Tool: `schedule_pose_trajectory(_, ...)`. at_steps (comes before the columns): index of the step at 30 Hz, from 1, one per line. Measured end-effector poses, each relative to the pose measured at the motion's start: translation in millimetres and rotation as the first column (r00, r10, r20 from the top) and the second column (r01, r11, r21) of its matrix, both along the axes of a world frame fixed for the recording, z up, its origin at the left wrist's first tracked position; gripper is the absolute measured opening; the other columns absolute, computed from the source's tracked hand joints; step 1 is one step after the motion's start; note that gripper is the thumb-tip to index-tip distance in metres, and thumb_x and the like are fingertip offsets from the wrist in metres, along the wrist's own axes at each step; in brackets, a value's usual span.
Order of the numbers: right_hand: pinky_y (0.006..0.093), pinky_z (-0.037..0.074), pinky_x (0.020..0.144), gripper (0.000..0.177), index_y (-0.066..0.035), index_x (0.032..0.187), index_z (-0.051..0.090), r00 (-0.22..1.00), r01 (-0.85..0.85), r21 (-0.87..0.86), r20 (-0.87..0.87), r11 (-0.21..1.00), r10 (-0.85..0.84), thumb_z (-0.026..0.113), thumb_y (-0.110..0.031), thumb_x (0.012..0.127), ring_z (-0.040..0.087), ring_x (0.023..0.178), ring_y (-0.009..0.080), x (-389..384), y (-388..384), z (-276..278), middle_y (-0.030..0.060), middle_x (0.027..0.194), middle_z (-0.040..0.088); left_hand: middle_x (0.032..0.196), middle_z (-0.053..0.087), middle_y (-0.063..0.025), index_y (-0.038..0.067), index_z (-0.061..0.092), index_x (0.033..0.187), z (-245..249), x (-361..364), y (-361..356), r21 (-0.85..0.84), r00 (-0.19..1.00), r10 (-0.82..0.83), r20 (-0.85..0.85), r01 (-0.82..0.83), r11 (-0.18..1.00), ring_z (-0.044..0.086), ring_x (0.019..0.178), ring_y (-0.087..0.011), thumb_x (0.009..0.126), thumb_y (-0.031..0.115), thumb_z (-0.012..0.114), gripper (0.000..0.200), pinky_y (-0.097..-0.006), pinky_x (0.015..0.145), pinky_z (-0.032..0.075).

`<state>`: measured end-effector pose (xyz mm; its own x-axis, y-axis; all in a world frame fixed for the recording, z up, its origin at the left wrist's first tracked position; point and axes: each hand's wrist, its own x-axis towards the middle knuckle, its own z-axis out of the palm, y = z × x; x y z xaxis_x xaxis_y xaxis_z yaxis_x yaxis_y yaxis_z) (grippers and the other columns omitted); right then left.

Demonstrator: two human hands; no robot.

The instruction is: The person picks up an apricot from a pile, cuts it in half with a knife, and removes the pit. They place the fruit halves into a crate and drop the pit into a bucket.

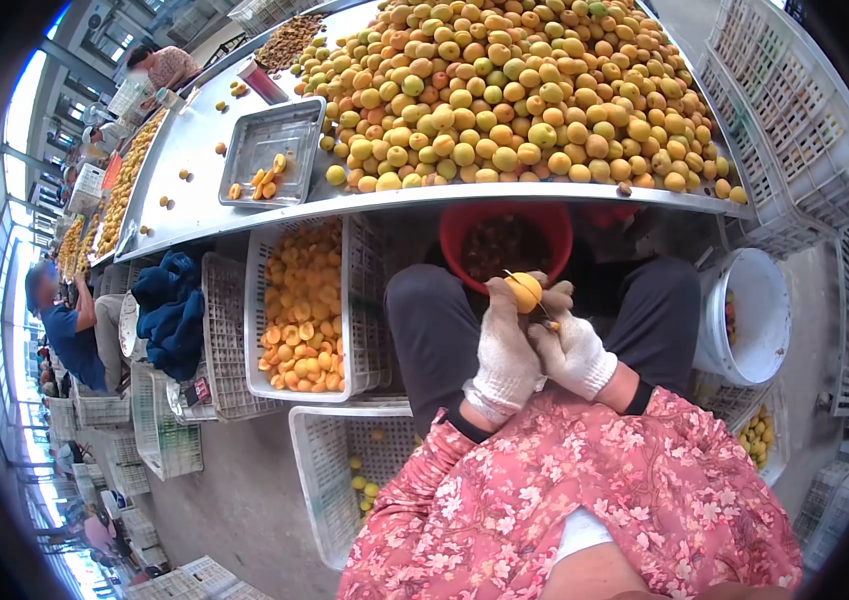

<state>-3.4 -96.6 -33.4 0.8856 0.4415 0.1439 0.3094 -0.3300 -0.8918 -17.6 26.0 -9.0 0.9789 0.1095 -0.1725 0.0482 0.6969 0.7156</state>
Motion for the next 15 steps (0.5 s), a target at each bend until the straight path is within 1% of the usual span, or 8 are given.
schedule_pose_trajectory(1,0.0454,0.053,0.065,0.034,0.000,0.117,0.052,1.000,0.001,0.000,-0.001,1.000,-0.001,0.059,-0.024,0.094,0.066,0.077,0.0429,-1.2,0.1,-4.9,0.0242,0.082,0.066,0.096,0.067,-0.0128,0.000,0.052,0.120,1.2,-0.2,-2.9,-0.248,0.998,-0.047,-0.042,0.035,0.968,0.060,0.108,-0.0256,0.099,0.059,0.041,0.064,-0.0367,0.101,0.043)
schedule_pose_trajectory(3,0.0459,0.054,0.066,0.040,0.000,0.123,0.050,1.000,-0.003,-0.038,-0.008,0.999,0.003,0.059,-0.026,0.094,0.066,0.078,0.0428,0.2,-1.7,-12.7,0.0243,0.083,0.067,0.095,0.068,-0.0141,-0.001,0.052,0.116,3.4,2.0,-3.8,-0.221,0.996,-0.023,-0.086,0.003,0.975,0.061,0.108,-0.0286,0.097,0.064,0.038,0.069,-0.0378,0.103,0.041)
schedule_pose_trajectory(6,0.0452,0.053,0.066,0.036,0.000,0.118,0.052,0.996,-0.031,-0.003,-0.089,1.000,0.031,0.059,-0.026,0.094,0.066,0.078,0.0424,0.1,-2.4,0.5,0.0243,0.083,0.067,0.096,0.068,-0.0153,0.000,0.051,0.118,-2.5,0.3,1.6,-0.269,0.995,-0.045,-0.090,0.019,0.963,0.061,0.107,-0.0266,0.098,0.060,0.042,0.064,-0.0366,0.100,0.044)
schedule_pose_trajectory(8,0.0453,0.053,0.066,0.035,0.001,0.115,0.053,0.985,-0.061,0.003,-0.160,0.998,0.061,0.059,-0.027,0.094,0.066,0.077,0.0424,5.7,-4.3,9.2,0.0245,0.083,0.067,0.101,0.067,-0.0169,0.003,0.049,0.124,-5.5,-0.5,9.8,-0.246,0.995,-0.096,-0.037,0.084,0.966,0.061,0.106,-0.0248,0.100,0.048,0.049,0.051,-0.0353,0.098,0.046)
schedule_pose_trajectory(9,0.0450,0.052,0.065,0.034,0.001,0.113,0.054,0.980,-0.091,-0.061,-0.180,0.994,0.078,0.058,-0.028,0.094,0.066,0.077,0.0422,11.1,-5.2,14.1,0.0245,0.083,0.067,0.101,0.067,-0.0169,0.003,0.049,0.124,-6.2,-1.0,9.2,-0.248,0.995,-0.095,-0.039,0.082,0.965,0.061,0.106,-0.0248,0.100,0.048,0.049,0.051,-0.0353,0.098,0.046)
schedule_pose_trajectory(11,0.0448,0.052,0.065,0.034,0.001,0.110,0.054,0.975,-0.118,-0.124,-0.200,0.985,0.092,0.058,-0.029,0.095,0.066,0.077,0.0420,15.0,-6.9,13.0,0.0246,0.084,0.066,0.111,0.064,-0.0205,0.007,0.041,0.131,-3.0,1.4,7.9,-0.132,0.997,-0.058,0.055,0.065,0.989,0.058,0.113,-0.0297,0.102,0.036,0.049,0.042,-0.0394,0.098,0.048)
schedule_pose_trajectory(12,0.0449,0.051,0.064,0.034,0.001,0.109,0.054,0.986,-0.113,-0.174,-0.141,0.978,0.089,0.058,-0.030,0.095,0.065,0.077,0.0424,17.0,-7.0,7.5,0.0251,0.084,0.066,0.113,0.063,-0.0208,0.007,0.037,0.134,-4.9,2.5,9.8,-0.149,0.997,-0.065,0.043,0.071,0.986,0.058,0.115,-0.0297,0.102,0.028,0.050,0.041,-0.0400,0.099,0.047)
schedule_pose_trajectory(15,0.0431,0.051,0.064,0.033,0.002,0.107,0.055,0.992,-0.122,-0.202,-0.065,0.972,0.111,0.057,-0.029,0.096,0.066,0.076,0.0399,17.6,-3.4,4.9,0.0242,0.083,0.066,0.109,0.065,-0.0194,0.007,0.042,0.129,0.1,0.3,9.9,-0.117,0.998,-0.040,0.050,0.046,0.992,0.060,0.112,-0.0301,0.102,0.024,0.050,0.033,-0.0410,0.097,0.049)
